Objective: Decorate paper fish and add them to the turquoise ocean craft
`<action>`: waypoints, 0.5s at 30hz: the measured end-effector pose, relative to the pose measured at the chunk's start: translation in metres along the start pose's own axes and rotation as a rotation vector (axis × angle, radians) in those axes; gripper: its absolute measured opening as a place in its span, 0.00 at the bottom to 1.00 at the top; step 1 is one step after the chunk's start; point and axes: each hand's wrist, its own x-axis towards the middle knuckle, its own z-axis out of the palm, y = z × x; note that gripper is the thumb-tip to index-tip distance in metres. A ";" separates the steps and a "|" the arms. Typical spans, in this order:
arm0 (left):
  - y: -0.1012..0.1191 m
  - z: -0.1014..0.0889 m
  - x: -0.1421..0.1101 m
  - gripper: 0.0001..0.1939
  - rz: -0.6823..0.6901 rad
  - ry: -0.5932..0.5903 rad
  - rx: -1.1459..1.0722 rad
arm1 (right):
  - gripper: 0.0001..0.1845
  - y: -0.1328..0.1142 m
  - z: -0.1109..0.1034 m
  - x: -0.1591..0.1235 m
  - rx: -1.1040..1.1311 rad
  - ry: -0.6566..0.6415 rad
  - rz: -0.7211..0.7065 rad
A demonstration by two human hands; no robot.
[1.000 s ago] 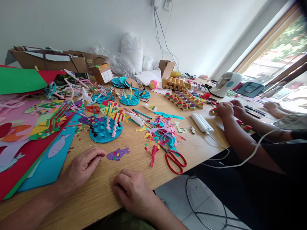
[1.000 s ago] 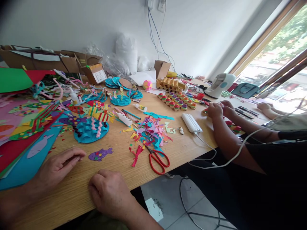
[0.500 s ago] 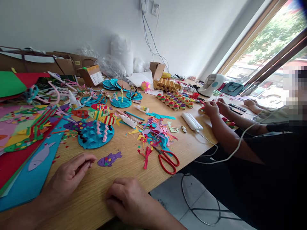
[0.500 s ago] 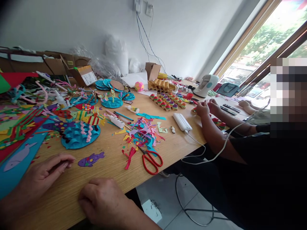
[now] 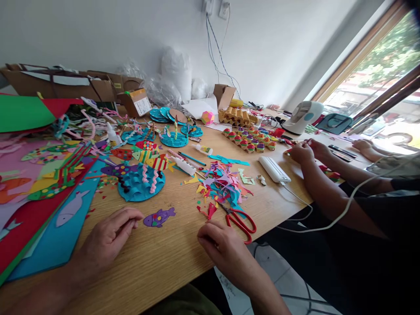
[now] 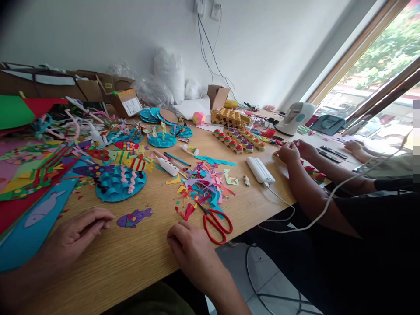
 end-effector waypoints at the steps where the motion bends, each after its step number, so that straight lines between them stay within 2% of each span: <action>1: -0.001 0.000 -0.001 0.10 -0.017 -0.005 -0.021 | 0.08 0.000 -0.001 0.000 -0.004 -0.008 0.003; 5: 0.002 -0.002 -0.002 0.10 -0.119 -0.039 -0.111 | 0.08 -0.003 -0.002 0.000 -0.026 -0.040 -0.005; 9: 0.013 -0.012 0.005 0.10 -0.158 0.005 -0.164 | 0.08 -0.006 -0.006 0.002 -0.054 -0.072 -0.013; 12: 0.021 -0.029 0.013 0.09 -0.155 0.065 -0.181 | 0.08 -0.006 -0.011 0.004 -0.100 -0.087 -0.026; 15: 0.025 -0.057 0.024 0.09 -0.165 0.151 -0.139 | 0.09 -0.004 -0.015 0.008 -0.134 -0.090 -0.047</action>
